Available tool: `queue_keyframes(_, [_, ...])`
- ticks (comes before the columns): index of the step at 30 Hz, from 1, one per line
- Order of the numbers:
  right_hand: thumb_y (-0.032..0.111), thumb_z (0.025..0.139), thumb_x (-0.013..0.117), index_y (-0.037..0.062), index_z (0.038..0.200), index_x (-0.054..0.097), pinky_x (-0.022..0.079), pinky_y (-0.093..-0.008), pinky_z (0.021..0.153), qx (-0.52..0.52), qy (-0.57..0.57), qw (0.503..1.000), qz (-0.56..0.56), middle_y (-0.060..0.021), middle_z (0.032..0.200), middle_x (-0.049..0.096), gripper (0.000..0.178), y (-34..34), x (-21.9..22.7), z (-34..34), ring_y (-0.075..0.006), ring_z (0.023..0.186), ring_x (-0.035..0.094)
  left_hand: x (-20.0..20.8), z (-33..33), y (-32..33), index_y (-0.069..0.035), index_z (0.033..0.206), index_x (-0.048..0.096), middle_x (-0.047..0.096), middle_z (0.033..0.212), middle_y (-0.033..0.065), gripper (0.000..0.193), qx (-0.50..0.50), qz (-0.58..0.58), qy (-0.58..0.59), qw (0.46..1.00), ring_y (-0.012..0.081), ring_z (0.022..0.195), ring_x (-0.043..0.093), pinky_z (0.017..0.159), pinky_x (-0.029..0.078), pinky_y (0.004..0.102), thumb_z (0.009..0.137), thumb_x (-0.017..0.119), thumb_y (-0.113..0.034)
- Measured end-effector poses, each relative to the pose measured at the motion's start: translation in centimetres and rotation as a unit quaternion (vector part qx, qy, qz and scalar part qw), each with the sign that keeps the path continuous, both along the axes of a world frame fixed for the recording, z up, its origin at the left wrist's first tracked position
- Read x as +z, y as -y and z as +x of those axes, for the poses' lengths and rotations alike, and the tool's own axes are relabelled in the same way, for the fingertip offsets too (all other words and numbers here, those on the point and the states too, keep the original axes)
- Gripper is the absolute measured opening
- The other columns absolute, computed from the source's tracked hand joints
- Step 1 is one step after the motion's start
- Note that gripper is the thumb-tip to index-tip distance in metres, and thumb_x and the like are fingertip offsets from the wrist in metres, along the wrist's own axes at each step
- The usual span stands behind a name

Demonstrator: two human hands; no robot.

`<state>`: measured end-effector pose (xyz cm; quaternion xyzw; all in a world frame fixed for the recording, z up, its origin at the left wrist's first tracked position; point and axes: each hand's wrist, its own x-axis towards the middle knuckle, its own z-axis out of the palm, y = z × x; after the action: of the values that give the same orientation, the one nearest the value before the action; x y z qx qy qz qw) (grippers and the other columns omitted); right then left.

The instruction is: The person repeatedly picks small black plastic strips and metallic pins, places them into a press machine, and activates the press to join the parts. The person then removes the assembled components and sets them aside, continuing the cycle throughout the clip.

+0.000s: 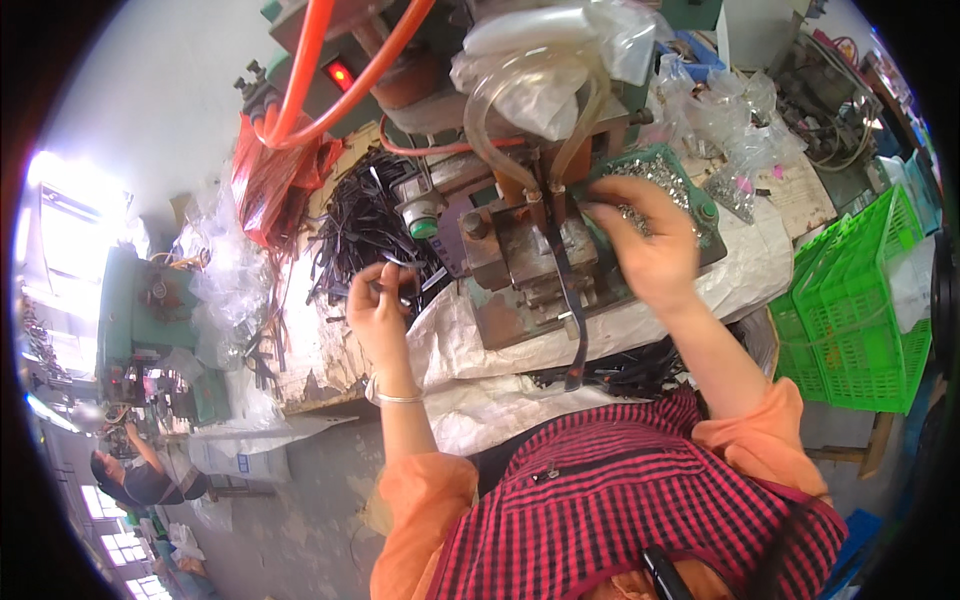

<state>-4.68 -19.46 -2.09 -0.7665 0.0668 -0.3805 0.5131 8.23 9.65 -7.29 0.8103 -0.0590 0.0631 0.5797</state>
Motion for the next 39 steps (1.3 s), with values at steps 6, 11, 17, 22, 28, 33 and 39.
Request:
queue_keyframes(6, [-0.002,0.091,0.07,-0.0031,0.118,0.062,0.052,-0.0258,0.088,0.06,0.023,0.974,0.219,-0.0082,0.107,0.073,0.028,-3.3,-1.3,1.3,-0.0124,0.098,0.069,-4.5,-2.5,0.2,-0.001,0.101,0.071,0.069,0.075,0.0049,0.037,0.036,-0.128,-0.024,0.991,0.0076,0.058,0.059,0.051,0.04,0.021,0.109,0.055,-0.034])
queue_keyframes(11, [-0.002,0.092,0.069,-0.0033,0.127,0.057,0.05,-0.0246,0.091,0.11,0.026,0.949,0.293,-0.0081,0.11,0.073,0.037,-3.2,-0.8,1.5,-0.0118,0.099,0.068,3.9,-4.7,4.2,0.001,0.102,0.067,0.071,0.088,0.01,0.008,0.033,-0.197,0.158,0.967,0.0138,0.066,0.067,0.056,0.052,0.0246,0.101,0.065,-0.007])
queue_keyframes(17, [-0.004,0.093,0.063,-0.0042,0.136,0.051,0.049,-0.0285,0.099,0.125,0.008,0.942,0.311,-0.0119,0.116,0.071,0.045,-4.7,2.0,0.1,-0.0158,0.108,0.068,7.7,-7.5,6.7,-0.001,0.09,0.07,0.075,0.096,0.0144,0.019,-0.181,0.031,0.523,0.832,0.0195,0.066,0.067,0.054,0.052,0.0281,0.077,0.084,-0.003])
queue_keyframes(22, [0.0,0.09,0.064,0.0002,0.131,0.062,0.047,-0.0343,0.106,0.15,-0.06,0.98,0.115,-0.016,0.125,0.069,0.041,-1.6,3.2,-2.1,-0.024,0.12,0.065,7.0,-8.2,10.6,-0.007,0.088,0.072,0.074,0.105,0.0093,0.022,-0.253,0.138,0.572,0.768,0.0118,0.058,0.058,0.052,0.047,0.0261,0.074,0.088,-0.014])
queue_keyframes(28, [0.022,0.081,0.08,0.0077,0.106,0.076,0.043,-0.0506,0.11,-0.209,-0.212,0.906,-0.301,-0.0242,0.134,0.062,0.029,7.9,-7.1,-1.8,-0.0433,0.135,0.051,4.3,-6.9,11.4,-0.009,0.093,0.071,0.074,0.102,0.0088,0.028,-0.245,0.093,0.594,0.76,0.0113,0.054,0.057,0.047,0.043,0.0242,0.072,0.089,-0.014])
queue_keyframes(33, [0.016,0.08,0.08,0.0076,0.097,0.078,0.046,-0.0479,0.107,-0.21,-0.131,0.919,-0.306,-0.0217,0.125,0.068,0.019,8.5,-8.6,-2.1,-0.0409,0.128,0.057,4.8,-7.3,11.4,-0.009,0.097,0.071,0.075,0.103,0.0103,0.03,-0.244,0.088,0.584,0.769,0.013,0.055,0.06,0.046,0.043,0.0274,0.073,0.089,-0.012])
queue_keyframes(39, [0.01,0.085,0.075,0.004,0.097,0.076,0.054,-0.0423,0.093,-0.227,-0.094,0.918,-0.311,-0.0155,0.106,0.075,0.013,8.1,-8.5,-1.8,-0.0346,0.105,0.07,3.3,-9.9,8.9,-0.005,0.11,0.073,0.074,0.122,0.0113,0.039,-0.239,0.068,0.516,0.82,0.0139,0.061,0.061,0.053,0.048,0.0287,0.074,0.084,-0.014])
